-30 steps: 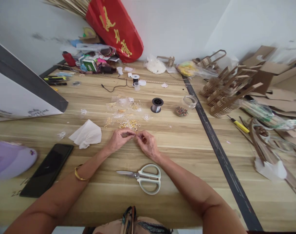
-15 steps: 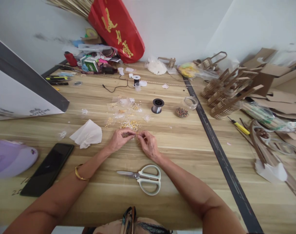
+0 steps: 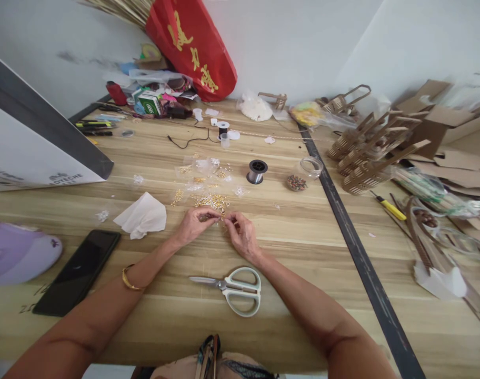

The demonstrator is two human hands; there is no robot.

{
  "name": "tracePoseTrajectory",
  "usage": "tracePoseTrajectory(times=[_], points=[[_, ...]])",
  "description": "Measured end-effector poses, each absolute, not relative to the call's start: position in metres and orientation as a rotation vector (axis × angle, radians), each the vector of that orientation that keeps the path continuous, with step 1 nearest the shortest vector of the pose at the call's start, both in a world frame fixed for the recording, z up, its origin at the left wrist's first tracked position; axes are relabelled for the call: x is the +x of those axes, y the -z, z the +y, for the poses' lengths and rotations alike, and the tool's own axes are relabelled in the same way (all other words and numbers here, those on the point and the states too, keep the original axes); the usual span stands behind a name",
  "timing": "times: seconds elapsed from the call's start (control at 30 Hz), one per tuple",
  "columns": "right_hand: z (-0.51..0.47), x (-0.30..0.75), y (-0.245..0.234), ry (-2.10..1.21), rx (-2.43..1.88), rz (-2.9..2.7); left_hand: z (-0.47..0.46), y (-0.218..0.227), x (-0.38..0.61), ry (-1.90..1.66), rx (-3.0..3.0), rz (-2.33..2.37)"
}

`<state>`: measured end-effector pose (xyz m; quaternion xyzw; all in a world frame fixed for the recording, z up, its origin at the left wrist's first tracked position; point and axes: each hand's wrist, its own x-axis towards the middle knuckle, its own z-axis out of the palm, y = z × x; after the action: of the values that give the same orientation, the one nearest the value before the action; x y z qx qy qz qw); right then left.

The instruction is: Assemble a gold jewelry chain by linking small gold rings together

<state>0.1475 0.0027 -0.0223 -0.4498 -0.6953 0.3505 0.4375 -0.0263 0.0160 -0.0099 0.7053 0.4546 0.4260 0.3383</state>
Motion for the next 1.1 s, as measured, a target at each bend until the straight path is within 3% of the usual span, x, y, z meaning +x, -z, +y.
tracePoseTrajectory(times=[1.1], points=[[0.0031, 0.1477, 0.0258, -0.873, -1.098, -1.737, 0.0156, 0.0079, -0.0258, -1.098, 1.857, 1.186]])
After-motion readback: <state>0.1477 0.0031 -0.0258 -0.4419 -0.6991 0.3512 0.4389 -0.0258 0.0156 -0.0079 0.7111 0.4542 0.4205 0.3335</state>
